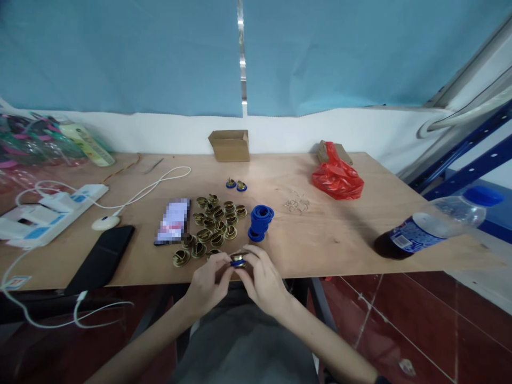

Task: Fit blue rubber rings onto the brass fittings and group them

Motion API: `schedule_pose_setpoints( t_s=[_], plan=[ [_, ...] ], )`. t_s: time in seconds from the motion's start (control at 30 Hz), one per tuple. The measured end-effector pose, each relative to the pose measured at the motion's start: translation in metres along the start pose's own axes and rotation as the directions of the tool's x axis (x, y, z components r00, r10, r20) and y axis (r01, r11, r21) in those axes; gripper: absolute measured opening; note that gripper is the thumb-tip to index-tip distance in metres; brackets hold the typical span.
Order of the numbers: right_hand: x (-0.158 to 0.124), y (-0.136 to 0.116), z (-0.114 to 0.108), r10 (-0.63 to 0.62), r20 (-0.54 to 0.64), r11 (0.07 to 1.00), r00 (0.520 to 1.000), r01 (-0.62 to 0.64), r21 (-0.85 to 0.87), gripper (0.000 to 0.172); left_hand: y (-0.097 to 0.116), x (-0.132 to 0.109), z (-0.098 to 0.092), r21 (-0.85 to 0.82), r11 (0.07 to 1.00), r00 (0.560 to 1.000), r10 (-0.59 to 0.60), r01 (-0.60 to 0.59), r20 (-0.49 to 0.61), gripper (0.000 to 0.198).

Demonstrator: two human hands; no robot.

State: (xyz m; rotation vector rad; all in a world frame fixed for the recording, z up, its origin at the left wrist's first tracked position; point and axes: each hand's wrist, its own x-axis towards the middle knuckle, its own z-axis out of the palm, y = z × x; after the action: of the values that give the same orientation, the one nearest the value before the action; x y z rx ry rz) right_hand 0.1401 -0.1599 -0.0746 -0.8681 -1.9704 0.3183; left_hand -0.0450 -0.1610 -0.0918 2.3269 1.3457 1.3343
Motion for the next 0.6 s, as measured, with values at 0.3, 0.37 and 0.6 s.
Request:
schedule_pose_setpoints(
  t_s=[0.3,0.37,0.6],
  plan=[
    [-0.0045,0.0038,-0.0004,0.183,0.060,0.976,0.981,-0.189,0.111,0.019,0.0033,0.0019,-0.0052,0.013,0.988,0.987,0.156,-0.157,0.036,0.012],
    [-0.0028,0.0026,-0.0035,0.215,0.082,0.965,0.973,-0.224,0.138,0.017,0.0038,0.0022,-0.0056,0.008,0.979,0.978,0.202,-0.202,0.042,0.015],
    [-0.0044,-0.0045,0.0010,0.244,0.011,0.945,0.970,-0.240,0.222,0.011,0.0075,0.0021,-0.0031,0.029,0.972,0.971,0.235,-0.235,-0.032,0.012]
  ],
)
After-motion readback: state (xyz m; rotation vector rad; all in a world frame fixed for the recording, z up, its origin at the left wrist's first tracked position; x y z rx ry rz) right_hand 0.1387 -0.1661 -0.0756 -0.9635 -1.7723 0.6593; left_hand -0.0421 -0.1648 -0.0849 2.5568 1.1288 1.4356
